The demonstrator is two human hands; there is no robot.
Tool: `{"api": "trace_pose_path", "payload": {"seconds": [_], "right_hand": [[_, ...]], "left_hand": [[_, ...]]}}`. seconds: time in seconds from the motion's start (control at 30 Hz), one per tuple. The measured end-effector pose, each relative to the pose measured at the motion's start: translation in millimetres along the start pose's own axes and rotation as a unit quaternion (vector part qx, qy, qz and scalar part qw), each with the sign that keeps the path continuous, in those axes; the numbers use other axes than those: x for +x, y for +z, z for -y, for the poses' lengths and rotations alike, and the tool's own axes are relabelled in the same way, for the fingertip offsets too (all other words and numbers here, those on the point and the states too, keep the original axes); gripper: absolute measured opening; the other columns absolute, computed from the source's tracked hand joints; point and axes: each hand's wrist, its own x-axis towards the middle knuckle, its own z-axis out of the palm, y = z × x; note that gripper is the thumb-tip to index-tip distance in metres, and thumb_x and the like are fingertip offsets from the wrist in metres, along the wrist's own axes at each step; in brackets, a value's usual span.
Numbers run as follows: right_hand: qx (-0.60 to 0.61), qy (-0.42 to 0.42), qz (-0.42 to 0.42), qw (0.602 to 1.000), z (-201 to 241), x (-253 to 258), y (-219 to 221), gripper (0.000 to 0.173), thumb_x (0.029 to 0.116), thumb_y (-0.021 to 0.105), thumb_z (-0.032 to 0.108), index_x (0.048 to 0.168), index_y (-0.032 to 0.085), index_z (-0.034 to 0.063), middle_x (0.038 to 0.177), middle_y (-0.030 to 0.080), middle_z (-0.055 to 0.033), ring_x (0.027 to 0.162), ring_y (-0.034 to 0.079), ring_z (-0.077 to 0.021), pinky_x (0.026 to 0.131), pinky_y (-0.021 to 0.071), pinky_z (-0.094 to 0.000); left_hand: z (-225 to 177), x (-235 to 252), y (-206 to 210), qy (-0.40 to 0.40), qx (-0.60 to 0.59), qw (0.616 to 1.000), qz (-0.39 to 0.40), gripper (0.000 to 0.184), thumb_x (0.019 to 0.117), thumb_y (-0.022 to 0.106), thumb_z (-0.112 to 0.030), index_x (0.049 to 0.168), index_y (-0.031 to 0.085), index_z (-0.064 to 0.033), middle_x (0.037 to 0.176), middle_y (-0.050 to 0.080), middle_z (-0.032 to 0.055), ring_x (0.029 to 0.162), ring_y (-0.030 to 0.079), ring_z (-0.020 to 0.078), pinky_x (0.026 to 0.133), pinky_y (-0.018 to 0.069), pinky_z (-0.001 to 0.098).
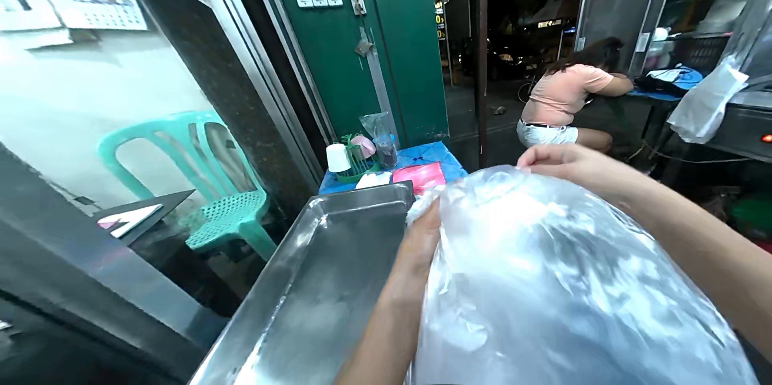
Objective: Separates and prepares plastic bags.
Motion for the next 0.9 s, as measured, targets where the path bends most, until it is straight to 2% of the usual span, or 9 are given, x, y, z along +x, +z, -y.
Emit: {"api": "trace_pose_path", "payload": {"seconds": [0.17,0.27,0.37,0.5,0.63,0.7,0.77,0.83,0.9], "right_hand": [[0.171,0.019,0.115,0.978,-97.0,8.1,-13.7,0.027,0.1036,0.05,0.017,0.127,0.061,0.0089,0.104,0.069,-0.0007,0.09,0.067,-0.0047,0.079,0.0583,-0.0239],[0.09,0.155,0.011,0.984,-55.0,-27.0,21.7,0.015,0.1033,0.046,0.001,0.107,0.059,0.0069,0.083,0.063,0.002,0.072,0.061,-0.0035,0.067,0.0536,-0.0221],[0.007,0.22,0.004,0.975,-32.9,-31.9,40.3,0.013,0.1037,0.048,0.002,0.112,0.057,0.006,0.081,0.06,0.0006,0.068,0.06,-0.0046,0.061,0.0514,-0.0214],[0.162,0.132,-0.106,0.972,-62.5,-50.1,53.1,0.018,0.1015,0.054,0.004,0.118,0.059,0.0083,0.086,0.068,-0.0031,0.067,0.064,-0.0075,0.059,0.0533,-0.0215],[0.354,0.019,-0.274,0.894,-68.3,-87.8,88.3,0.026,0.1013,0.048,0.005,0.127,0.049,0.0062,0.096,0.07,-0.0071,0.077,0.071,-0.0122,0.067,0.0622,-0.028],[0.347,-0.011,-0.304,0.887,-59.5,-105.9,114.2,0.035,0.1011,0.046,0.005,0.135,0.042,0.0023,0.108,0.068,-0.0051,0.09,0.071,-0.0115,0.077,0.0627,-0.0301],[0.332,-0.055,-0.319,0.886,-61.5,-111.0,133.6,0.043,0.0972,0.056,0.001,0.136,0.038,-0.0039,0.113,0.066,-0.0064,0.095,0.07,-0.0115,0.081,0.0626,-0.0308],[0.285,-0.093,-0.328,0.896,-73.2,-108.1,143.6,0.053,0.0884,0.066,0.0,0.134,0.039,-0.0065,0.116,0.064,-0.0031,0.102,0.066,-0.0064,0.087,0.0594,-0.0261],[0.269,-0.101,-0.315,0.904,-91.6,-106.5,144.7,0.053,0.0822,0.069,-0.005,0.13,0.046,-0.0021,0.113,0.066,-0.0003,0.096,0.069,-0.0065,0.082,0.0614,-0.0264]], "left_hand": [[17.5,-2.9,1.8,-0.055,0.011,0.998,-0.04,0.029,0.1109,0.032,-0.012,0.117,0.058,-0.001,0.088,0.067,-0.0001,0.08,0.065,-0.0005,0.075,0.056,0.0176],[35.1,-14.0,-14.2,-0.098,0.054,0.993,-0.029,0.028,0.1098,0.03,-0.008,0.116,0.055,0.0048,0.088,0.063,0.0012,0.078,0.061,-0.0011,0.075,0.0522,0.017],[55.3,-23.9,-23.5,-0.123,0.014,0.992,-0.012,0.028,0.1098,0.032,-0.009,0.114,0.057,0.0026,0.087,0.066,-0.0004,0.078,0.064,-0.0009,0.074,0.0548,0.017],[69.3,-28.0,-31.0,-0.143,-0.059,0.988,-0.006,0.03,0.1103,0.031,-0.012,0.119,0.056,0.0008,0.093,0.068,0.0019,0.084,0.066,0.0043,0.076,0.0571,0.0218],[67.3,-55.4,-26.7,-0.178,-0.063,0.981,-0.05,0.032,0.1107,0.03,-0.013,0.122,0.056,0.0009,0.098,0.068,0.0033,0.087,0.065,0.0034,0.078,0.0565,0.0212],[76.2,-67.6,-24.5,-0.179,-0.032,0.981,-0.063,0.032,0.1097,0.034,-0.013,0.122,0.057,0.0061,0.098,0.068,0.0075,0.087,0.065,0.0055,0.079,0.0561,0.0236],[76.6,-67.5,-18.5,-0.159,0.034,0.983,-0.086,0.03,0.1073,0.041,-0.009,0.127,0.052,0.0097,0.103,0.065,0.0105,0.089,0.062,0.005,0.08,0.0531,0.0223],[85.0,-53.7,-23.4,-0.143,0.085,0.983,-0.082,0.039,0.105,0.046,-0.007,0.141,0.041,0.0083,0.123,0.06,0.0159,0.104,0.061,0.0089,0.091,0.0521,0.0258],[103.1,-38.8,-38.4,-0.055,0.126,0.989,-0.047,0.047,0.1003,0.054,-0.006,0.144,0.042,0.0071,0.129,0.062,0.0163,0.114,0.063,0.0106,0.098,0.0531,0.0274]]}}
